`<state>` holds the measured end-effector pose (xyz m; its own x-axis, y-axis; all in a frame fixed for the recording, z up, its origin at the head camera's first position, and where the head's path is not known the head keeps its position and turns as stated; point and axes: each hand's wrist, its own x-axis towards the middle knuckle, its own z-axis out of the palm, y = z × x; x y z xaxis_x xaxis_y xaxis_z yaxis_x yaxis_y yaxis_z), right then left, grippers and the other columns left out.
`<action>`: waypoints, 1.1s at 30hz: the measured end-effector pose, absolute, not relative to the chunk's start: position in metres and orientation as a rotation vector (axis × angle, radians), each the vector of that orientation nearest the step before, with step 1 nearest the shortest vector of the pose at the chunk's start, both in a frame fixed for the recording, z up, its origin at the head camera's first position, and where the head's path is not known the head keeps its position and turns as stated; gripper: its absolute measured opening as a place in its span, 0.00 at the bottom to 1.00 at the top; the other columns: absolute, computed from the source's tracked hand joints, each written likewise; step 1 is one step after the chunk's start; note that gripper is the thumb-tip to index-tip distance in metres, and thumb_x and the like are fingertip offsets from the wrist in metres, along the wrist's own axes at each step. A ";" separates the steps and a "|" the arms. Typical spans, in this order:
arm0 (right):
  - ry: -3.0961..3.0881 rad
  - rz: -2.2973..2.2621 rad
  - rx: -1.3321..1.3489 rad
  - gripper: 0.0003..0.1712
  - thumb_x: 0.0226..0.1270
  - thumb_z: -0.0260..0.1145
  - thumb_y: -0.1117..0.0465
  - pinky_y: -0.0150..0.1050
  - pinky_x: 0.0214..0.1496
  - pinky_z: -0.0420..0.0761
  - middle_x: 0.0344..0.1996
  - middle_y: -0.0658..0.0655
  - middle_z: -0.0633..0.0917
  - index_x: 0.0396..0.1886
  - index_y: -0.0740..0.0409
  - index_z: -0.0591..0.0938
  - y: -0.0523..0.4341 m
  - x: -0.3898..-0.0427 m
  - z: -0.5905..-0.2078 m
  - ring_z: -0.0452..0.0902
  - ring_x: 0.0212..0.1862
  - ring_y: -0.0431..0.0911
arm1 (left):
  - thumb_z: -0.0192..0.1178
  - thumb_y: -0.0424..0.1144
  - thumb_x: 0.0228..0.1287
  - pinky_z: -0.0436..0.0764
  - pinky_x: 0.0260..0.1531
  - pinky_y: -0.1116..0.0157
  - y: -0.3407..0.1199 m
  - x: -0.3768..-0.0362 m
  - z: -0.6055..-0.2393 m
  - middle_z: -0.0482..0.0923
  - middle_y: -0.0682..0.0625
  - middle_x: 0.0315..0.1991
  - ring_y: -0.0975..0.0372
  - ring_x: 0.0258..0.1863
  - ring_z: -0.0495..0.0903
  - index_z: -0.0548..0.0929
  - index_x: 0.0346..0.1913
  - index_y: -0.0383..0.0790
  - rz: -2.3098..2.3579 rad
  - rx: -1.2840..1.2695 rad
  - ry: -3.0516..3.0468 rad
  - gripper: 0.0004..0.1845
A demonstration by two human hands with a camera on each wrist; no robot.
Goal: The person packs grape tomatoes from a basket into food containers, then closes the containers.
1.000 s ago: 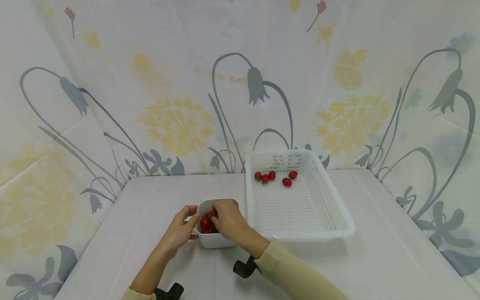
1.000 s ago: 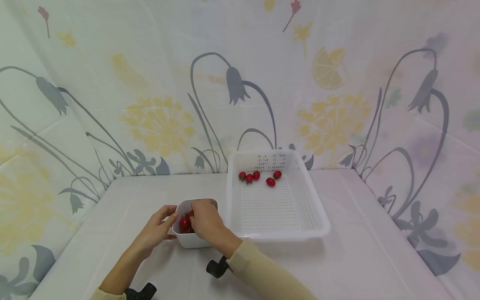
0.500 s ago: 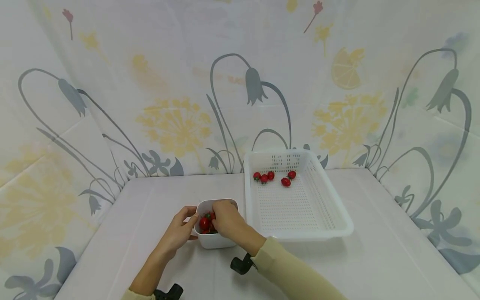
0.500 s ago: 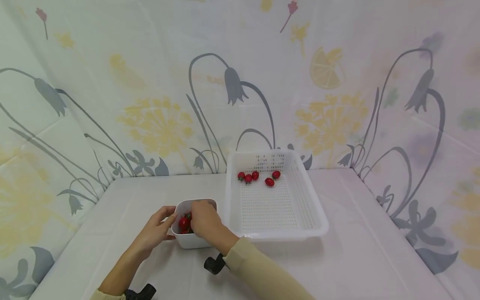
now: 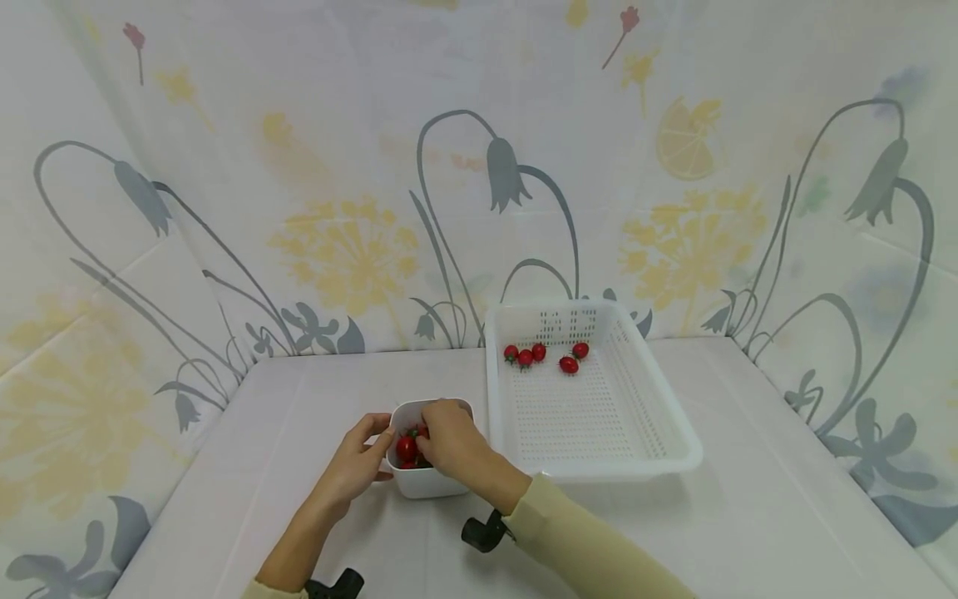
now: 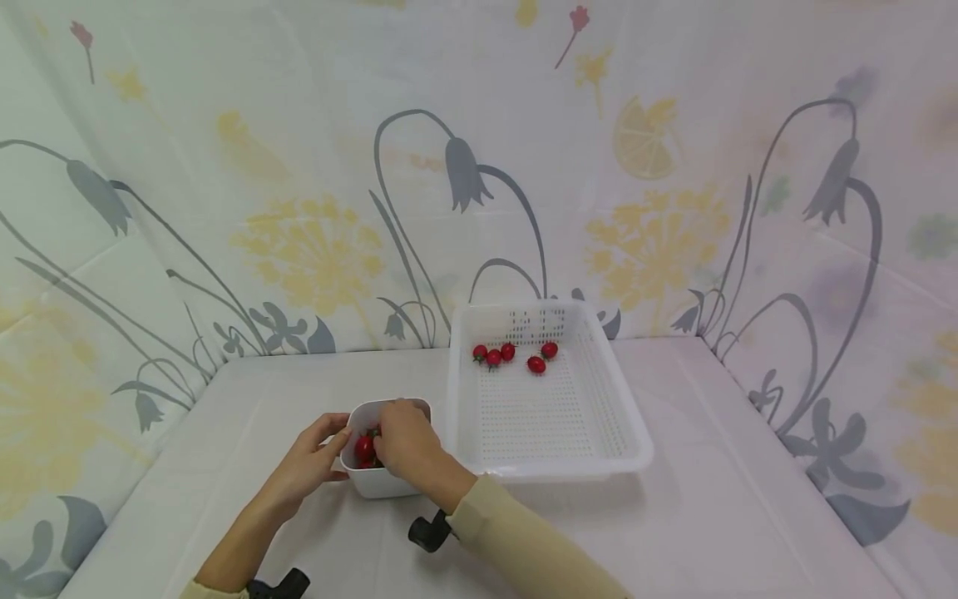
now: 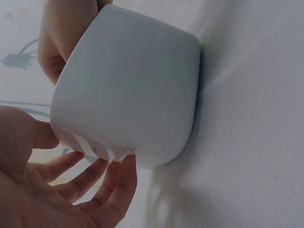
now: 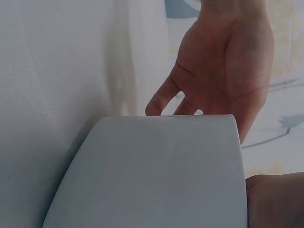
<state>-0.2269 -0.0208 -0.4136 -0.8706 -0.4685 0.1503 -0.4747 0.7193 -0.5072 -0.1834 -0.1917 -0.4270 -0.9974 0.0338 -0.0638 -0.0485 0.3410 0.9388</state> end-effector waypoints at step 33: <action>-2.940 1.144 1.109 0.17 0.70 0.69 0.56 0.42 0.51 0.82 0.50 0.58 0.86 0.53 0.62 0.85 0.071 -0.227 -0.342 0.80 0.54 0.53 | 0.50 0.38 0.81 0.88 0.40 0.53 -0.193 -0.188 -0.431 0.70 0.32 0.66 0.44 0.56 0.79 0.70 0.68 0.32 1.747 -0.020 2.497 0.20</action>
